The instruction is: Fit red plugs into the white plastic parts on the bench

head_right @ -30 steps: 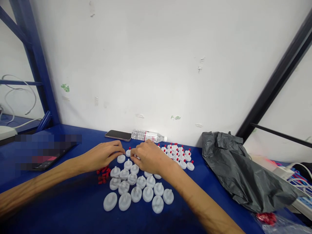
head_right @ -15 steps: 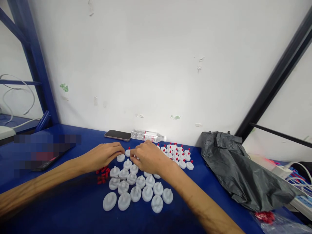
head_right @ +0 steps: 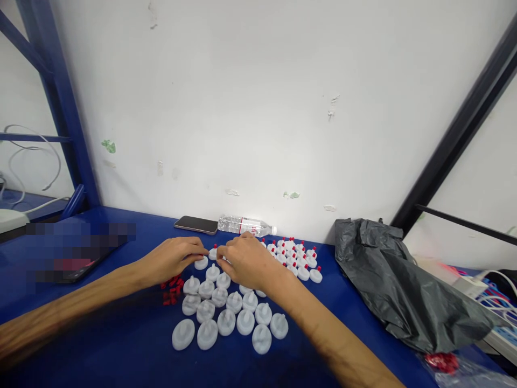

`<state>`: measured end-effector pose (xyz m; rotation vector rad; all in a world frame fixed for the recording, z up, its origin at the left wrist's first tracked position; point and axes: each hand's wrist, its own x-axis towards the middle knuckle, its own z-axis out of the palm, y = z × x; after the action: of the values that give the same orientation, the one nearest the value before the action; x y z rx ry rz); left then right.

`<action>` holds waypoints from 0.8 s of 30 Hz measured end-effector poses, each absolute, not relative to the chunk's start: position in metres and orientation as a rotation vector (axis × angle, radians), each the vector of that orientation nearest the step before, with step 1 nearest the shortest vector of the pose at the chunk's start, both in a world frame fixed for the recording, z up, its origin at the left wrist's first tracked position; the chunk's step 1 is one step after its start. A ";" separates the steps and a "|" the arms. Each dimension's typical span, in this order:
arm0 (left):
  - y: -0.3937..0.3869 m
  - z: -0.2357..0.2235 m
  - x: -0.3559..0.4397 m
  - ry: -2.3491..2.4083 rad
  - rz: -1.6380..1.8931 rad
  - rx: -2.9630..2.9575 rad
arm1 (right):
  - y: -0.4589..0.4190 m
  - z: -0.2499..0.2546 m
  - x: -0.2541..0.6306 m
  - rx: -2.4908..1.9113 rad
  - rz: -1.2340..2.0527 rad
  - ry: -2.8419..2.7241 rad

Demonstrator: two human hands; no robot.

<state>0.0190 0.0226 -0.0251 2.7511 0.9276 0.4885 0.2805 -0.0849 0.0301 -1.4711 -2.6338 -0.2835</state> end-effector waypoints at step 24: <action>0.010 -0.022 0.017 0.597 1.067 2.761 | -0.086 0.015 0.276 -1.233 -0.388 -2.427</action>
<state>0.0169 0.0095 -0.0216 2.7607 0.5965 1.0674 0.2764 -0.0859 0.0155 -1.2328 -2.4267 -0.3877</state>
